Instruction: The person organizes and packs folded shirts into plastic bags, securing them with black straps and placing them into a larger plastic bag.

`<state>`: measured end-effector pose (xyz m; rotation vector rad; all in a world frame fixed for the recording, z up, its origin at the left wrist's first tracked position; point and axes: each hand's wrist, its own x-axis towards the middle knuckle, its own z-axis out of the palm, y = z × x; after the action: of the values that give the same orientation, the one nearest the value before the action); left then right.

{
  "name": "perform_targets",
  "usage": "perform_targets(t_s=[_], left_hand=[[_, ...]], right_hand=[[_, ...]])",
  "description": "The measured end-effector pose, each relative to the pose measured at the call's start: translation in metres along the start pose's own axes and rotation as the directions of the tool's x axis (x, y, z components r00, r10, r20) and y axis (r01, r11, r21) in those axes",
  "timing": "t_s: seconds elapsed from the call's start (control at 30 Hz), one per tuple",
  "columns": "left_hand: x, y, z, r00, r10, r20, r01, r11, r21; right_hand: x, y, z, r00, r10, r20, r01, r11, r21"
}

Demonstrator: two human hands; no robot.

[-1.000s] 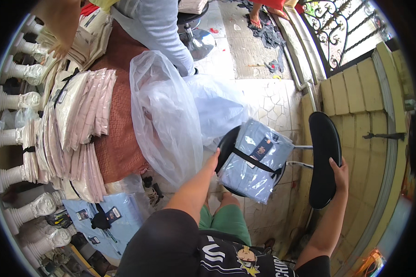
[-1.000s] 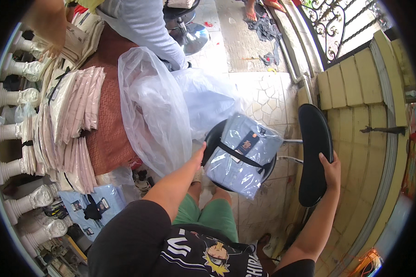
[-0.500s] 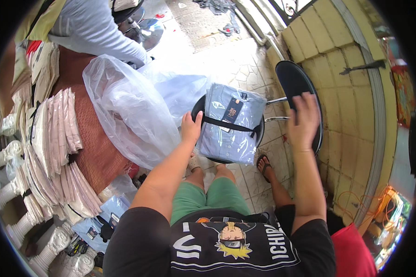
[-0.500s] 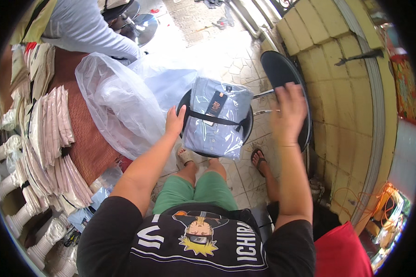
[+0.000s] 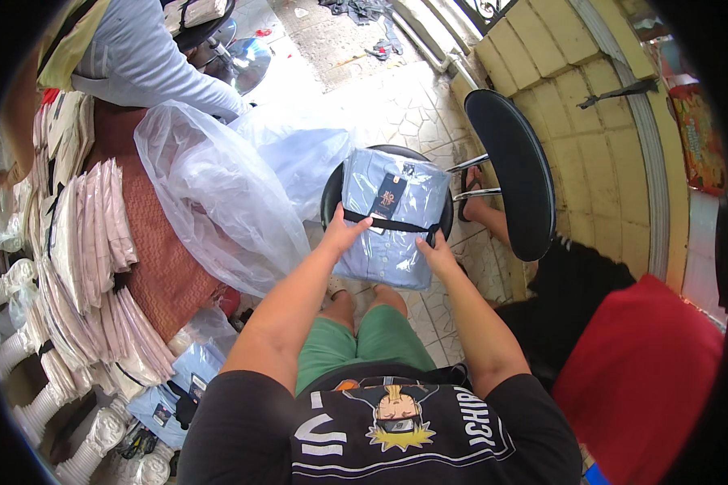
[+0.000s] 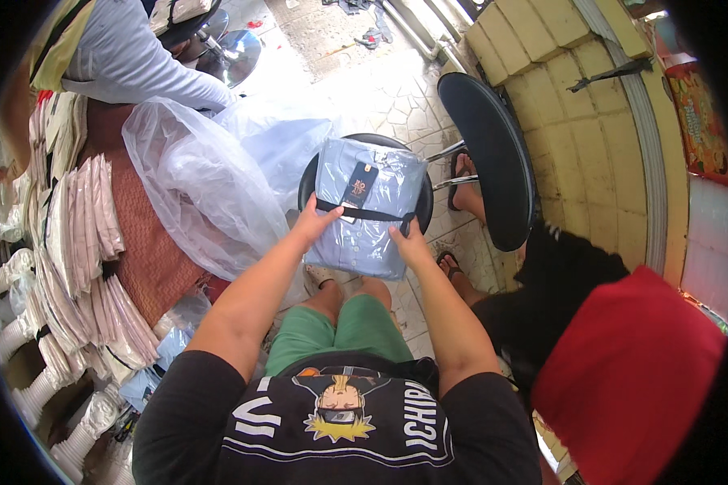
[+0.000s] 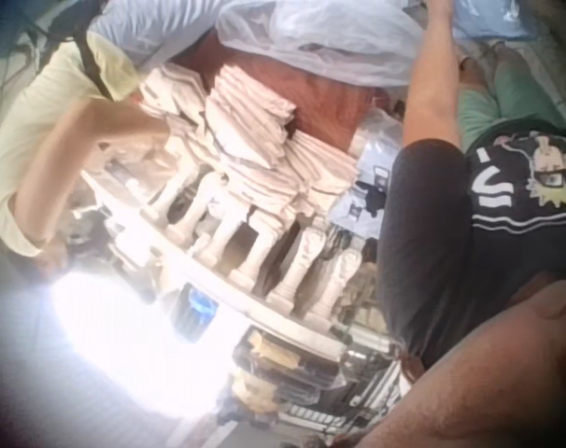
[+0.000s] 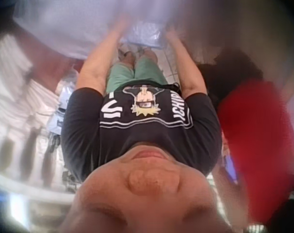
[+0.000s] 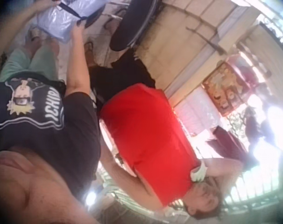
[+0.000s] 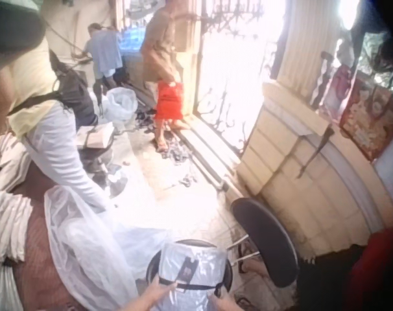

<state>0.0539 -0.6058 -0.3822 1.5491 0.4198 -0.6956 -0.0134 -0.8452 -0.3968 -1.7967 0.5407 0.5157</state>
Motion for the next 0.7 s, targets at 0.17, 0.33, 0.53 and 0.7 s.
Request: perform_targets(t_s=[0.17, 0.33, 0.53, 0.7], left_hand=[[0.006, -0.012, -0.004, 0.998, 0.052, 0.045, -0.054, 0.997, 0.051], [-0.004, -0.032, -0.008, 0.966, 0.032, -0.256, 0.019, 0.981, 0.195], [-0.094, -0.054, 0.018, 0.822, -0.405, -0.4, 0.203, 0.865, -0.459], [-0.096, -0.082, 0.041, 0.835, -0.547, 0.055, 0.424, 0.577, -0.698]], right_hand=[[0.01, -0.008, -0.01, 0.996, 0.075, -0.039, -0.083, 0.954, -0.289], [0.026, -0.086, -0.018, 0.844, -0.519, -0.134, 0.336, 0.708, -0.621], [0.085, -0.155, 0.002, 0.882, -0.444, 0.157, 0.427, 0.613, -0.664], [0.111, -0.158, 0.021, 0.913, -0.068, 0.402, 0.257, 0.861, -0.439]])
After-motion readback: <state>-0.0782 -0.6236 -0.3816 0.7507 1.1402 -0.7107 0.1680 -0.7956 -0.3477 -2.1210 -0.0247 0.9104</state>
